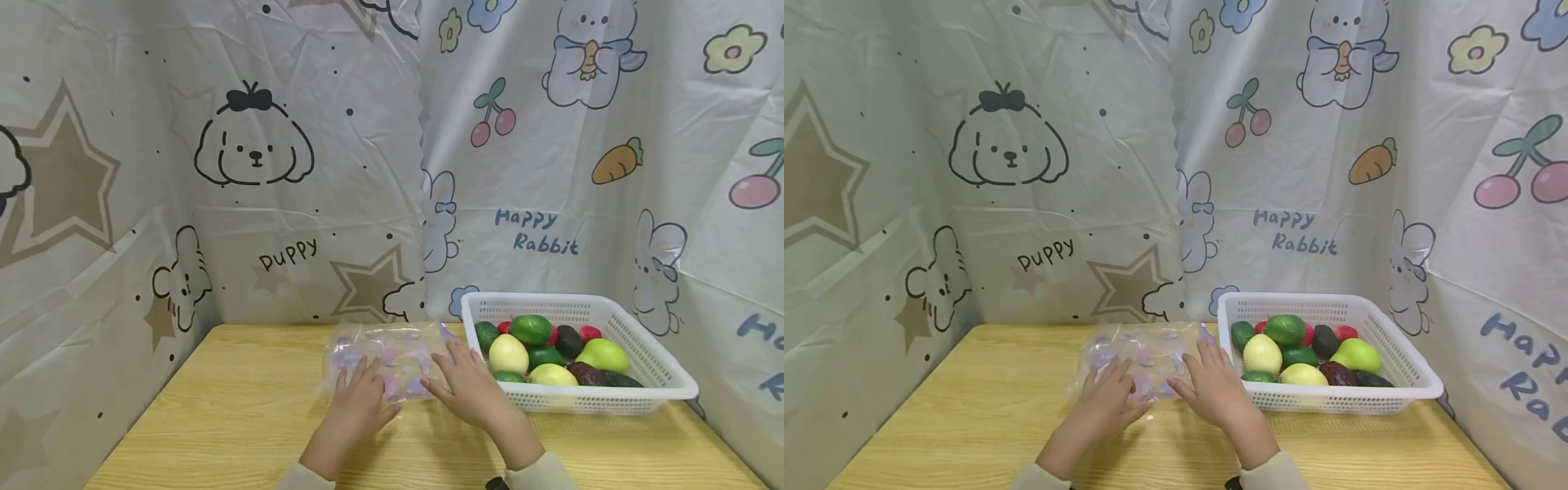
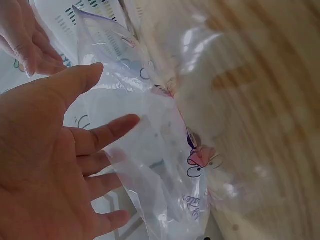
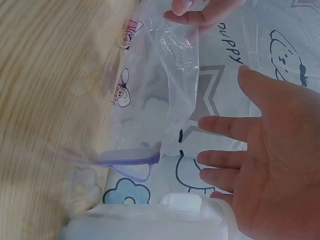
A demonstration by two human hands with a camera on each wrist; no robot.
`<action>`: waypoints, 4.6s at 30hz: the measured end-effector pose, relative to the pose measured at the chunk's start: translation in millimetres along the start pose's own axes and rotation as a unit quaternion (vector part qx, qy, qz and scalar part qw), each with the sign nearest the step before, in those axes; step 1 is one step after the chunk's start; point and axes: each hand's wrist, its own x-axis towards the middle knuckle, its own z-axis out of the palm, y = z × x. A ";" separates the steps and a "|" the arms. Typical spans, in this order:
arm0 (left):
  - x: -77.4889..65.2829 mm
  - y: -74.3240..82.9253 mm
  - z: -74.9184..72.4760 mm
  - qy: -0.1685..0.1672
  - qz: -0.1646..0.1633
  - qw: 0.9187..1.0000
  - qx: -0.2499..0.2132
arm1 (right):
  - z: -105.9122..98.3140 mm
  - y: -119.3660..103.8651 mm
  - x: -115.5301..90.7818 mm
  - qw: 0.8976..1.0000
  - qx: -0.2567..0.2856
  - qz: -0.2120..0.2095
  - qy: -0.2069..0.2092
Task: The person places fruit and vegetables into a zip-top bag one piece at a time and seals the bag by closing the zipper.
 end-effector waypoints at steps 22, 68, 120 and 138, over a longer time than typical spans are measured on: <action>5.6 -16.7 -55.7 0.104 0.010 0.992 -0.069 | -23.2 -0.2 12.5 0.916 0.350 0.188 0.053; -7.3 72.4 -58.3 0.159 -0.033 0.974 -0.158 | 1.7 -60.9 -12.8 0.982 -0.022 -0.185 -0.003; -26.2 22.8 -108.5 0.006 0.114 0.976 -0.185 | -77.1 81.2 -29.8 0.938 -0.005 0.339 -0.077; -16.0 15.5 -118.8 0.125 0.111 0.974 -0.153 | -74.5 105.1 -27.0 0.943 0.042 0.322 -0.078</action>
